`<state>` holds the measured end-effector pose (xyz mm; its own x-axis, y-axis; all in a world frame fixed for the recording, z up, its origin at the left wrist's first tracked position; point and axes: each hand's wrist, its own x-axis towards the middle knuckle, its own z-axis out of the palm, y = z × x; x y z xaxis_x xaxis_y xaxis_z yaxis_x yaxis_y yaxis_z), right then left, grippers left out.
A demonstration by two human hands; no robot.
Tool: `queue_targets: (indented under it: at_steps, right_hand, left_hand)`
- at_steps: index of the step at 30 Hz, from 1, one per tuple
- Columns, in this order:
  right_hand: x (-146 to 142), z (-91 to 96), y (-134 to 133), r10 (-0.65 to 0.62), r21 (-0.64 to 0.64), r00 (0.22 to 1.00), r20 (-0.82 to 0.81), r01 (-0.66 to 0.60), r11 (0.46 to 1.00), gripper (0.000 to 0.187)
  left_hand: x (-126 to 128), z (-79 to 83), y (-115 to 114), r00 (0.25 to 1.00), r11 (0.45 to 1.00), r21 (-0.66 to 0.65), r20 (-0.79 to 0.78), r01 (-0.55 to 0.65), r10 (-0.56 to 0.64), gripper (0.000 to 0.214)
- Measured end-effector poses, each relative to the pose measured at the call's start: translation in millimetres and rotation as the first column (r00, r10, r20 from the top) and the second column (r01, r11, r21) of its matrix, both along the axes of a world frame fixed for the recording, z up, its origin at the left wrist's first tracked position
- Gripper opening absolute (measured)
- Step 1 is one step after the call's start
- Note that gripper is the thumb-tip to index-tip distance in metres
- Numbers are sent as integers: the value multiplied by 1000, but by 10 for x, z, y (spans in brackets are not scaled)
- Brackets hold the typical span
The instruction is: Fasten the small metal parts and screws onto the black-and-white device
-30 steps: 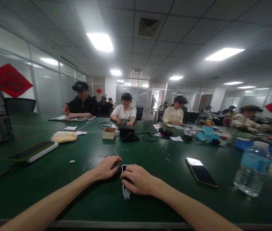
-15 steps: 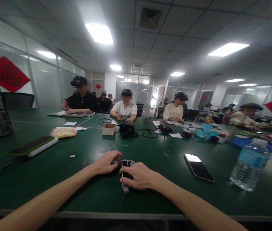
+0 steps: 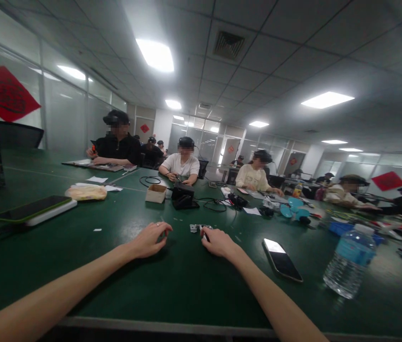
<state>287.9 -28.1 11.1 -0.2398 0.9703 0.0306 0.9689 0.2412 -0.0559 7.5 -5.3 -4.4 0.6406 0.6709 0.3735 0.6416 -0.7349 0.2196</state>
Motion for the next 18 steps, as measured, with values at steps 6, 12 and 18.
queue_targets:
  at_steps: [6,12,18]
  right_hand:
    - [667,-47,319,-338,-4,936,103,340,940,36]
    - [1114,-181,454,-508,121,851,133,495,861,42]
    - [1246,-250,706,-468,219,876,113,437,872,44]
  left_hand:
    - [5,-30,8,999,1000,-7,-51,15,-16,27]
    - [-7,-15,-12,996,1000,-18,-82,22,-24,26]
    - [-5,-40,12,996,1000,-16,-80,27,-28,24]
